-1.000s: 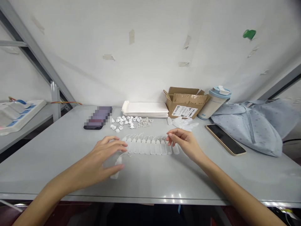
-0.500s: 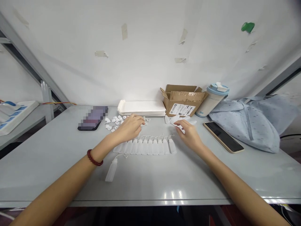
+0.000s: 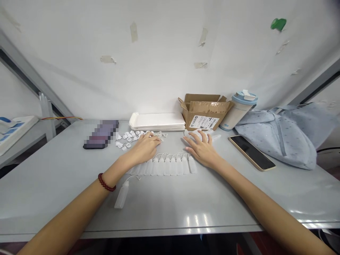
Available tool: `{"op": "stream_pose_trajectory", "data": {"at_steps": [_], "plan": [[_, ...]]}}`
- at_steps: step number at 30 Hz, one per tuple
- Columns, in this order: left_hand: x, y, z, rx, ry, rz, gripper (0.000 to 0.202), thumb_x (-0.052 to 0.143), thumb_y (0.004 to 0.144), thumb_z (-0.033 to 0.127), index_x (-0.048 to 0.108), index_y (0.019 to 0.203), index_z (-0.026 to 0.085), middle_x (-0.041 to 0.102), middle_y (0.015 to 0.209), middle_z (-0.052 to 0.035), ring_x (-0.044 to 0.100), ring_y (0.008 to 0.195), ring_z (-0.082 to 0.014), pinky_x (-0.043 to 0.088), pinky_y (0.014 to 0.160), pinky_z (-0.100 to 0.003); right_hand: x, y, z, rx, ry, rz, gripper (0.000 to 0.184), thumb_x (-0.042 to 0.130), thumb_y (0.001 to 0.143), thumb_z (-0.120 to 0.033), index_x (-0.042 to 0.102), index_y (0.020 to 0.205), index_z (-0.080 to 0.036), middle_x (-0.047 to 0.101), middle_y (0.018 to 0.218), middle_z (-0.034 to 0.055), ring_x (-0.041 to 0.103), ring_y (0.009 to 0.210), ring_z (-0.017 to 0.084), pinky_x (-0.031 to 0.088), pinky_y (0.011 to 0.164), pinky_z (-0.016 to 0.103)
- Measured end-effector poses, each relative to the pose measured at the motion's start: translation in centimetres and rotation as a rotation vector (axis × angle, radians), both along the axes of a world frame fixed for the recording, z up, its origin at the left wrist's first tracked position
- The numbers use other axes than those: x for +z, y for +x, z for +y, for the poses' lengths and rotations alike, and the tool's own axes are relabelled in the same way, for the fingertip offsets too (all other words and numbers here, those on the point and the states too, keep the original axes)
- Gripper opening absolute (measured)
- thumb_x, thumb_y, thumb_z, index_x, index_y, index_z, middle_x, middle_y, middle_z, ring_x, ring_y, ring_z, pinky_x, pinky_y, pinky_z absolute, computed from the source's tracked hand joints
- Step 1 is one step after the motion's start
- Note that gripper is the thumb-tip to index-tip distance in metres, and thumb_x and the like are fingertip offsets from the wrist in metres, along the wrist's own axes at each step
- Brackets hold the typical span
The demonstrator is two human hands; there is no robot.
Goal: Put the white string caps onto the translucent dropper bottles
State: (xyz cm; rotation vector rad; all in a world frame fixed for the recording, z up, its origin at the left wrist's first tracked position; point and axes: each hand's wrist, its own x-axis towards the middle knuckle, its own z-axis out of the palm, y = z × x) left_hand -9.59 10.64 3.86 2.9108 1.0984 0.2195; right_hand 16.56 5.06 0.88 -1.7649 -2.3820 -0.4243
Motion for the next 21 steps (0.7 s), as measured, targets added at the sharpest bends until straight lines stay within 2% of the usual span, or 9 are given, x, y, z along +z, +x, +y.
{"op": "stream_pose_trajectory", "data": {"at_steps": [4, 7, 11, 14, 18, 21], "plan": [[0.5, -0.3, -0.3, 0.014, -0.048, -0.084, 0.043, 0.035, 0.079, 0.006, 0.063, 0.111, 0.014, 0.061, 0.122, -0.0091, 0.043, 0.114, -0.0309, 0.04, 0.092, -0.05, 0.1, 0.0, 0.2, -0.015, -0.02, 0.013, 0.045, 0.025, 0.098, -0.042, 0.045, 0.136, -0.029, 0.045, 0.139, 0.0082, 0.025, 0.131, 0.038, 0.024, 0.099, 0.063], [1.2, -0.6, -0.8, 0.04, -0.116, -0.239, 0.045, 0.036, 0.078, 0.009, 0.062, 0.114, 0.016, 0.061, 0.122, -0.0083, 0.046, 0.116, -0.028, 0.041, 0.095, -0.047, 0.2, 0.1, 0.4, -0.018, -0.027, 0.041, 0.044, 0.026, 0.098, -0.041, 0.047, 0.134, -0.029, 0.048, 0.135, 0.0082, 0.027, 0.13, 0.038, 0.024, 0.098, 0.065], [2.5, -1.0, -1.8, 0.137, -0.195, -0.462, 0.043, 0.039, 0.079, 0.013, 0.062, 0.115, 0.019, 0.06, 0.125, -0.0058, 0.051, 0.116, -0.0248, 0.05, 0.083, -0.037, 0.2, 0.0, 0.3, -0.014, -0.027, 0.071, 0.042, 0.027, 0.097, -0.04, 0.05, 0.131, -0.031, 0.05, 0.134, 0.0079, 0.026, 0.13, 0.039, 0.023, 0.097, 0.069], [3.2, -1.0, -2.3, 0.226, -0.232, -0.615, 0.039, 0.042, 0.079, 0.016, 0.064, 0.112, 0.022, 0.06, 0.126, -0.0039, 0.055, 0.113, -0.0238, 0.052, 0.076, -0.032, 0.2, 0.0, 0.3, -0.007, -0.028, 0.073, 0.04, 0.029, 0.097, -0.039, 0.052, 0.128, -0.031, 0.05, 0.134, 0.0078, 0.025, 0.131, 0.04, 0.022, 0.097, 0.07], [3.5, -1.0, -2.5, 0.291, -0.255, -0.743, 0.033, 0.046, 0.079, 0.017, 0.069, 0.102, 0.021, 0.065, 0.117, -0.0042, 0.058, 0.109, -0.0237, 0.049, 0.087, -0.036, 0.2, -0.2, 0.3, -0.007, -0.032, 0.069, 0.04, 0.029, 0.097, -0.041, 0.051, 0.128, -0.031, 0.05, 0.133, 0.0083, 0.026, 0.13, 0.04, 0.022, 0.096, 0.07], [3.5, -1.0, -2.5, 0.306, -0.254, -0.797, 0.03, 0.047, 0.078, 0.018, 0.07, 0.097, 0.02, 0.068, 0.11, -0.0038, 0.06, 0.103, -0.0225, 0.048, 0.089, -0.037, 0.1, -0.5, 0.6, -0.027, -0.028, 0.068, 0.042, 0.027, 0.097, -0.043, 0.051, 0.128, -0.03, 0.051, 0.13, 0.0094, 0.028, 0.128, 0.04, 0.021, 0.096, 0.07]]}}
